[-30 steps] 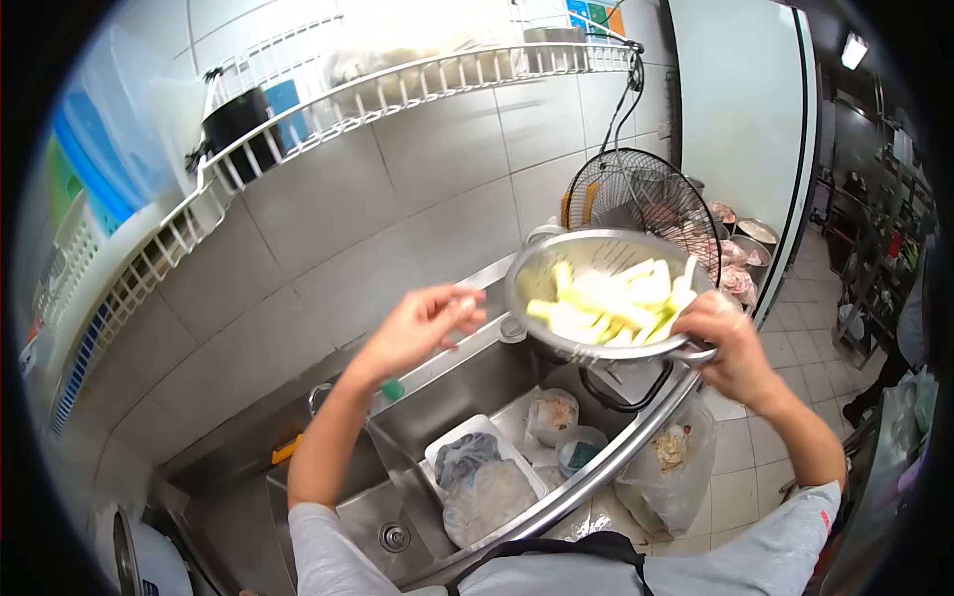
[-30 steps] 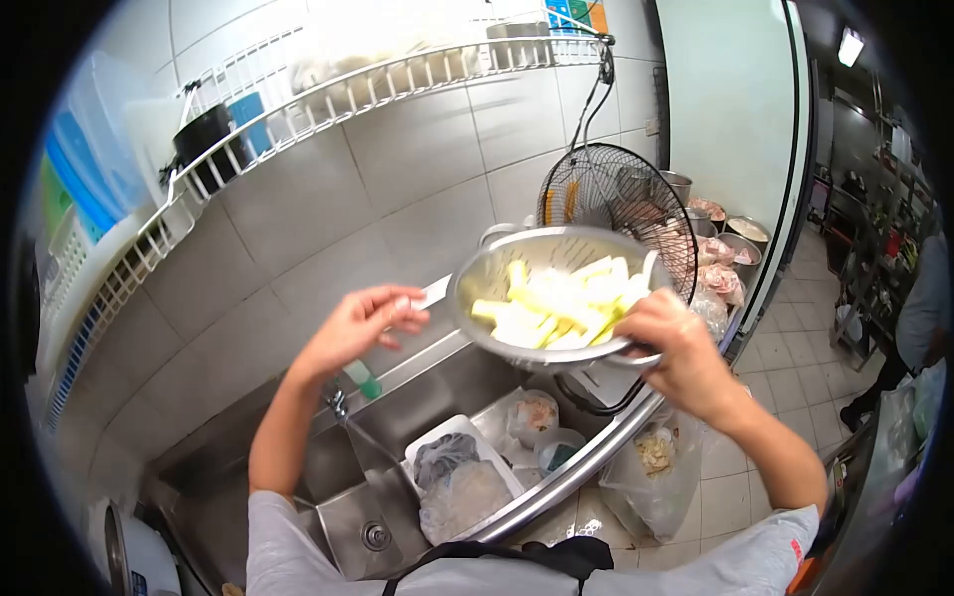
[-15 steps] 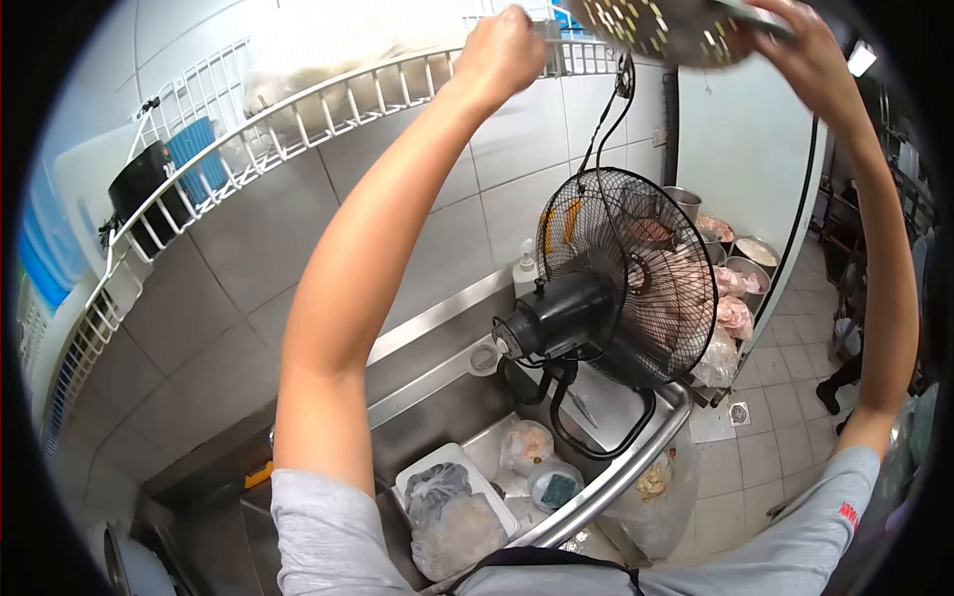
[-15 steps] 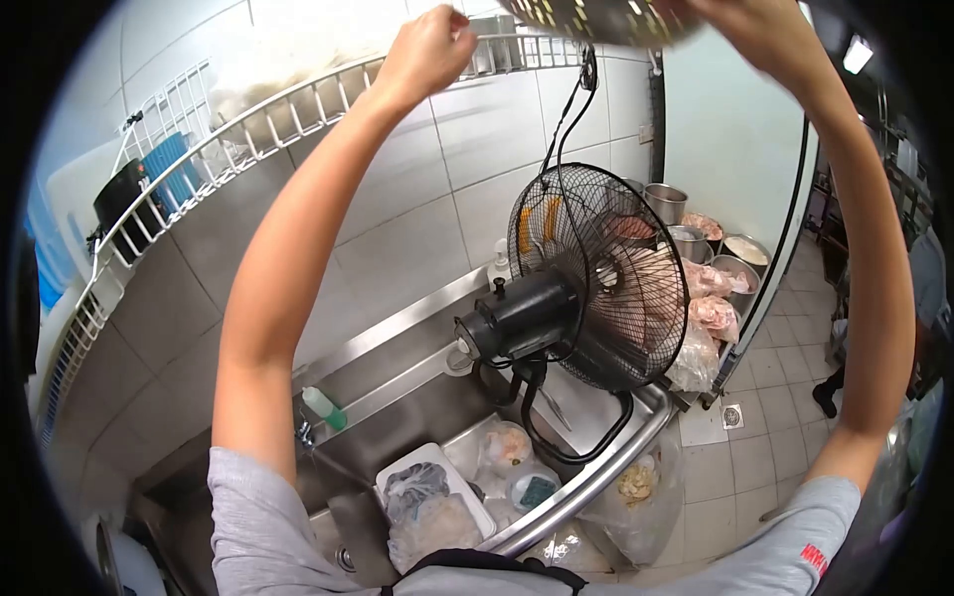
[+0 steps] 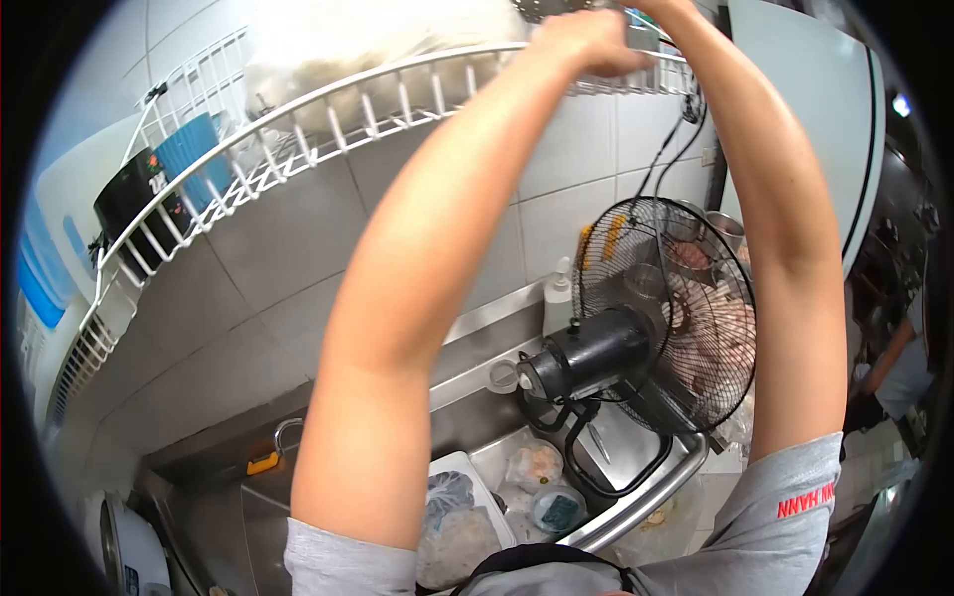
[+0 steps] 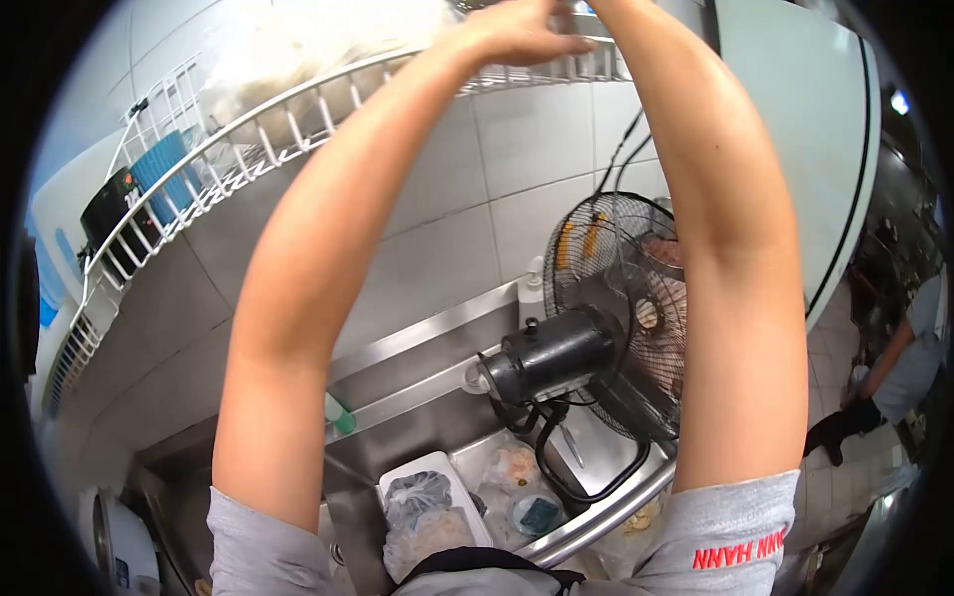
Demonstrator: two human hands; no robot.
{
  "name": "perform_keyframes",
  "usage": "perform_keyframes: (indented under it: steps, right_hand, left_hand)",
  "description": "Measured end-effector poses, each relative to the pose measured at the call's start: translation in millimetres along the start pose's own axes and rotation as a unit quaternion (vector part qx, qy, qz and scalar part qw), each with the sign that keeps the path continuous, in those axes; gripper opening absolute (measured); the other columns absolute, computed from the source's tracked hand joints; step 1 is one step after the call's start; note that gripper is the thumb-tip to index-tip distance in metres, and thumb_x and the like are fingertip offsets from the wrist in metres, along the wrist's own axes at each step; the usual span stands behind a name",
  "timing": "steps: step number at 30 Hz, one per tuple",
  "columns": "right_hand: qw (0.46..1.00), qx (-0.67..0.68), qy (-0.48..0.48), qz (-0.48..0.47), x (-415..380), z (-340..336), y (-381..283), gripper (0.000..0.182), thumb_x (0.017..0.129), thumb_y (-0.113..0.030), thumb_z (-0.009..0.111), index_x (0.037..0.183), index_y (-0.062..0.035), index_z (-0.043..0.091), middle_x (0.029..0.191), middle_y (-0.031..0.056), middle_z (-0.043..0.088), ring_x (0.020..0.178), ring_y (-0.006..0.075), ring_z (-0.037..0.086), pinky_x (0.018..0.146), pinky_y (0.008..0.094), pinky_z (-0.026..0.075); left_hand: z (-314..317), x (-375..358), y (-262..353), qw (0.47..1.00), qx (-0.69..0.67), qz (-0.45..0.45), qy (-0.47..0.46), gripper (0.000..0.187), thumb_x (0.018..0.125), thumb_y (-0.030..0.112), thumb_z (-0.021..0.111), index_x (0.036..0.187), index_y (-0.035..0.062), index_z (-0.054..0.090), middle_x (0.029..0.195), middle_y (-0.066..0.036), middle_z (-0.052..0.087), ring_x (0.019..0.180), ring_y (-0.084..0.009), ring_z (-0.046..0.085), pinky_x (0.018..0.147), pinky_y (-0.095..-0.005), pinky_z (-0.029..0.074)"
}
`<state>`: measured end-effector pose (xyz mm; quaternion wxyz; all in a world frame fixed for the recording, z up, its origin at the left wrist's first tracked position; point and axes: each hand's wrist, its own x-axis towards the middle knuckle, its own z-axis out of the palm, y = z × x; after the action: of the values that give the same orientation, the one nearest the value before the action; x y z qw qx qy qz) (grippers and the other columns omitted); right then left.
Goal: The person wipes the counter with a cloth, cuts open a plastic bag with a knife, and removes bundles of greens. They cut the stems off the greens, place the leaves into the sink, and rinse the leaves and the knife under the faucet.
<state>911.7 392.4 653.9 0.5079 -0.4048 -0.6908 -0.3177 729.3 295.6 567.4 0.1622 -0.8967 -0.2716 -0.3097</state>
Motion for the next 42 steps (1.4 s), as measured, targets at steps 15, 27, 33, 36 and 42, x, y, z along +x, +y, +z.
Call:
perform_keyframes:
  steps: [15,27,33,36,42]
  right_hand:
    - [0.959,-0.262,-0.092,0.061,-26.2,16.4,-36.7,0.025,0.065,-0.017,0.068,0.085,-0.0037,0.066,0.08,0.0198,0.063,0.077,0.0315,0.062,0.07,0.0387,0.049]
    - [0.947,-0.195,-0.255,0.021,-41.0,15.3,-41.1,0.044,0.073,-0.024,0.065,0.113,-0.0083,0.057,0.106,0.0187,0.059,0.096,0.0289,0.058,0.085,0.0332,0.043]
    - [0.975,-0.156,-0.157,-0.002,-31.5,13.1,-25.2,0.04,0.075,-0.023,0.061,0.112,-0.0074,0.057,0.101,0.0166,0.061,0.093,0.0258,0.058,0.082,0.0334,0.044]
    - [0.985,-0.097,-0.114,0.08,-19.6,5.8,-59.4,0.042,0.078,-0.029,0.059,0.113,-0.0064,0.056,0.096,0.0142,0.06,0.087,0.0198,0.057,0.078,0.0301,0.045]
    - [0.97,0.039,-0.121,0.207,-31.0,17.5,-161.8,0.058,0.088,-0.05,0.039,0.122,-0.0047,0.048,0.118,0.0171,0.051,0.105,0.0238,0.05,0.092,0.035,0.038]
  left_hand:
    - [20.2,-143.0,-24.0,0.907,0.108,0.321,0.249,0.011,0.071,0.013,0.061,0.079,0.0071,0.058,0.096,-0.008,0.061,0.099,-0.0202,0.056,0.085,-0.0354,0.044]
    - [-61.6,-272.0,-56.3,0.945,0.139,0.241,0.173,0.025,0.07,0.009,0.065,0.095,0.0101,0.061,0.105,-0.006,0.061,0.1,-0.0201,0.057,0.083,-0.0332,0.046]
    - [-86.3,-297.9,-65.1,0.95,0.168,0.2,0.171,0.027,0.07,0.006,0.065,0.097,0.0101,0.062,0.106,-0.005,0.061,0.099,-0.0197,0.058,0.081,-0.0321,0.047]
    - [-99.4,-313.2,-71.0,0.951,0.185,0.186,0.163,0.027,0.07,0.006,0.065,0.096,0.0108,0.062,0.106,-0.005,0.061,0.099,-0.0204,0.058,0.08,-0.0321,0.047]
    - [-120.2,-339.9,-76.3,0.952,0.218,0.161,0.141,0.025,0.072,0.008,0.063,0.097,0.0115,0.062,0.106,-0.004,0.061,0.097,-0.0194,0.059,0.076,-0.031,0.048]
